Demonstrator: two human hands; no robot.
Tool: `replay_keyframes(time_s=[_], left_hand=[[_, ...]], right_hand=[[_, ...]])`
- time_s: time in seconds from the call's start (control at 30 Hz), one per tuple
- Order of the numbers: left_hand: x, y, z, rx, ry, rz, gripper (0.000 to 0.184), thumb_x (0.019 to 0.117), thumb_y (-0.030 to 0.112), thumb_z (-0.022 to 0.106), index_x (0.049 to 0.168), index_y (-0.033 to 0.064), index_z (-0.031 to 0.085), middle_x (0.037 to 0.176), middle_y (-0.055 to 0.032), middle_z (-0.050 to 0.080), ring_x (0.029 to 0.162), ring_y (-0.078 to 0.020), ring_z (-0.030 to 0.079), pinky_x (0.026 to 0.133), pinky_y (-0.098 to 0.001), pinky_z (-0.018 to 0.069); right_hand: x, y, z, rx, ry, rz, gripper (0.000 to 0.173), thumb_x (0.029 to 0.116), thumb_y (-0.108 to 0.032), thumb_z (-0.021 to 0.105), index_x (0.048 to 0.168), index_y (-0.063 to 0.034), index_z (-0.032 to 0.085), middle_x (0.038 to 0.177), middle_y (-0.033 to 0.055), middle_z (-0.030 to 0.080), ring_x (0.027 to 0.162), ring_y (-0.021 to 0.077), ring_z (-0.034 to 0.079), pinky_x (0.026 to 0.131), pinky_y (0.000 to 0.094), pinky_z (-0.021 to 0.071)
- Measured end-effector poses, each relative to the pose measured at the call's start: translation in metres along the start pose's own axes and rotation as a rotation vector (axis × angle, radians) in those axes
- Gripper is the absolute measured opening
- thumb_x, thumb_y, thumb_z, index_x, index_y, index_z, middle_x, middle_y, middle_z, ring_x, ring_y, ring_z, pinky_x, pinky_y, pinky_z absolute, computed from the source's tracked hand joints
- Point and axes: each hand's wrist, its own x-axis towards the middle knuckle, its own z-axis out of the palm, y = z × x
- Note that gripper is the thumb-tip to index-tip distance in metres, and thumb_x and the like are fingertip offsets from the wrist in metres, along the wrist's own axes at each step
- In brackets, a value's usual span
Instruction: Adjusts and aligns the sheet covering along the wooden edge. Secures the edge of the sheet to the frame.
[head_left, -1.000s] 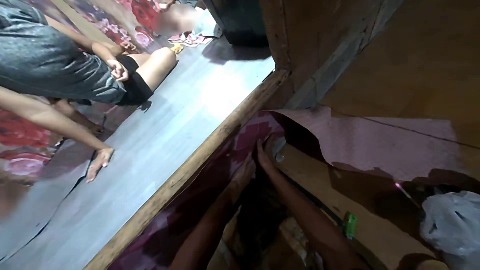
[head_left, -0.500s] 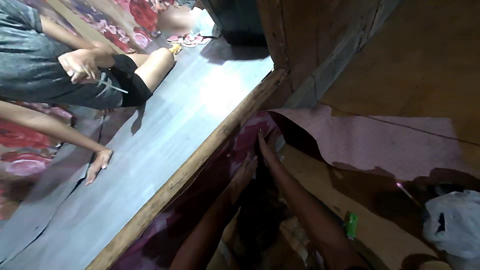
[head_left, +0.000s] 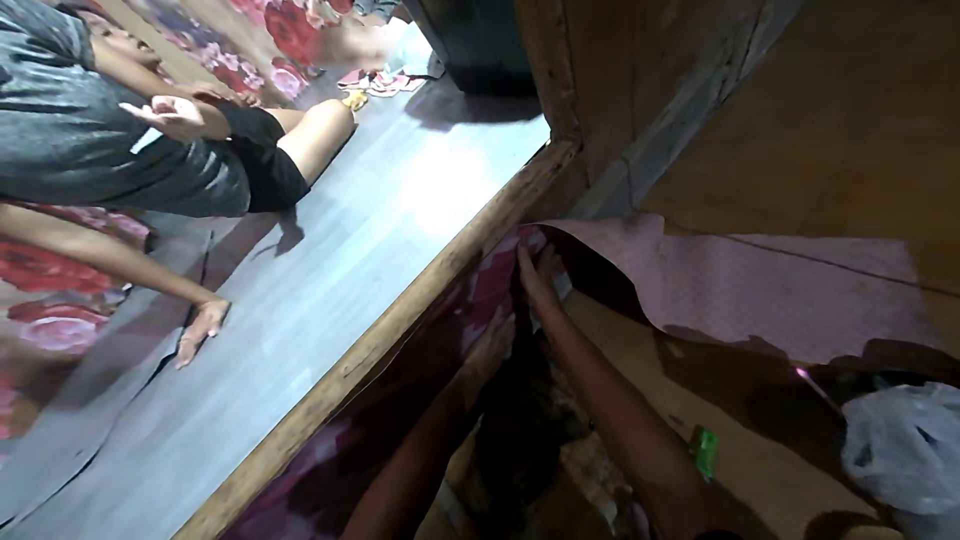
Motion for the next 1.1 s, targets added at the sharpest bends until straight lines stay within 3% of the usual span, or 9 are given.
replay_keyframes(time_s=[0.23, 0.3, 0.5, 0.7, 0.8, 0.87, 1.0, 1.1], left_hand=[[0.003, -0.002, 0.001, -0.046, -0.005, 0.011, 0.049, 0.1048, -0.005, 0.036, 0.154, -0.0078, 0.036, 0.167, -0.0187, 0.028, 0.158, -0.0312, 0.015, 0.125, -0.0623, 0.0065], [0.002, -0.001, -0.001, -0.055, 0.002, 0.010, 0.049, 0.1047, -0.006, 0.036, 0.154, -0.0077, 0.035, 0.167, -0.0188, 0.027, 0.159, -0.0312, 0.014, 0.125, -0.0621, 0.0063], [-0.001, -0.002, -0.005, -0.060, 0.007, 0.012, 0.049, 0.1045, -0.007, 0.036, 0.154, -0.0078, 0.036, 0.167, -0.0179, 0.027, 0.159, -0.0294, 0.013, 0.125, -0.0614, 0.0063], [0.000, -0.001, 0.000, -0.015, 0.055, -0.009, 0.051, 0.1047, -0.006, 0.036, 0.155, -0.0068, 0.034, 0.168, -0.0156, 0.025, 0.159, -0.0266, 0.011, 0.126, -0.0586, 0.0065], [-0.001, 0.000, 0.003, 0.018, 0.087, -0.015, 0.048, 0.1044, -0.006, 0.037, 0.153, -0.0066, 0.039, 0.167, -0.0155, 0.030, 0.159, -0.0269, 0.015, 0.125, -0.0603, 0.0097], [0.000, 0.002, 0.005, 0.034, 0.109, -0.021, 0.049, 0.1041, -0.006, 0.038, 0.153, -0.0066, 0.039, 0.166, -0.0165, 0.031, 0.158, -0.0273, 0.017, 0.125, -0.0600, 0.0112], [0.002, 0.000, 0.007, -0.023, 0.113, -0.018, 0.049, 0.1034, -0.006, 0.039, 0.152, -0.0076, 0.039, 0.166, -0.0174, 0.031, 0.158, -0.0279, 0.016, 0.125, -0.0610, 0.0100], [0.003, 0.002, 0.011, -0.015, 0.094, -0.024, 0.049, 0.1035, -0.007, 0.038, 0.152, -0.0068, 0.040, 0.165, -0.0164, 0.033, 0.157, -0.0288, 0.020, 0.124, -0.0614, 0.0116]], right_hand=[[0.002, -0.002, -0.002, 0.070, 0.004, 0.019, 0.100, 0.0969, -0.063, 0.057, 0.164, -0.0054, 0.009, 0.168, 0.0270, 0.009, 0.153, 0.0415, 0.021, 0.119, 0.0562, 0.0310], [0.004, -0.001, -0.003, 0.119, 0.007, 0.024, 0.098, 0.0952, -0.060, 0.062, 0.161, -0.0046, 0.017, 0.164, 0.0282, 0.019, 0.148, 0.0420, 0.031, 0.115, 0.0569, 0.0373], [0.008, -0.012, -0.008, 0.265, -0.025, 0.068, 0.093, 0.0939, -0.055, 0.068, 0.158, -0.0038, 0.024, 0.151, 0.0289, 0.042, 0.132, 0.0403, 0.050, 0.104, 0.0547, 0.0473], [0.006, -0.016, -0.013, 0.198, -0.044, 0.047, 0.095, 0.0946, -0.059, 0.064, 0.159, -0.0030, 0.023, 0.155, 0.0293, 0.038, 0.138, 0.0412, 0.045, 0.109, 0.0562, 0.0430], [0.005, -0.014, -0.014, 0.177, -0.054, 0.043, 0.093, 0.0950, -0.060, 0.063, 0.158, -0.0033, 0.025, 0.153, 0.0288, 0.041, 0.136, 0.0404, 0.047, 0.107, 0.0556, 0.0443], [0.006, -0.010, -0.014, 0.181, -0.053, 0.030, 0.090, 0.0944, -0.058, 0.065, 0.156, -0.0030, 0.029, 0.149, 0.0287, 0.044, 0.133, 0.0402, 0.050, 0.105, 0.0550, 0.0468], [0.007, -0.008, -0.012, 0.189, -0.032, 0.001, 0.092, 0.0918, -0.056, 0.070, 0.155, -0.0019, 0.031, 0.150, 0.0297, 0.041, 0.134, 0.0411, 0.047, 0.106, 0.0552, 0.0458], [0.006, -0.006, -0.007, 0.112, -0.011, -0.032, 0.095, 0.0928, -0.064, 0.063, 0.156, -0.0024, 0.029, 0.154, 0.0286, 0.039, 0.139, 0.0408, 0.044, 0.110, 0.0572, 0.0417]])
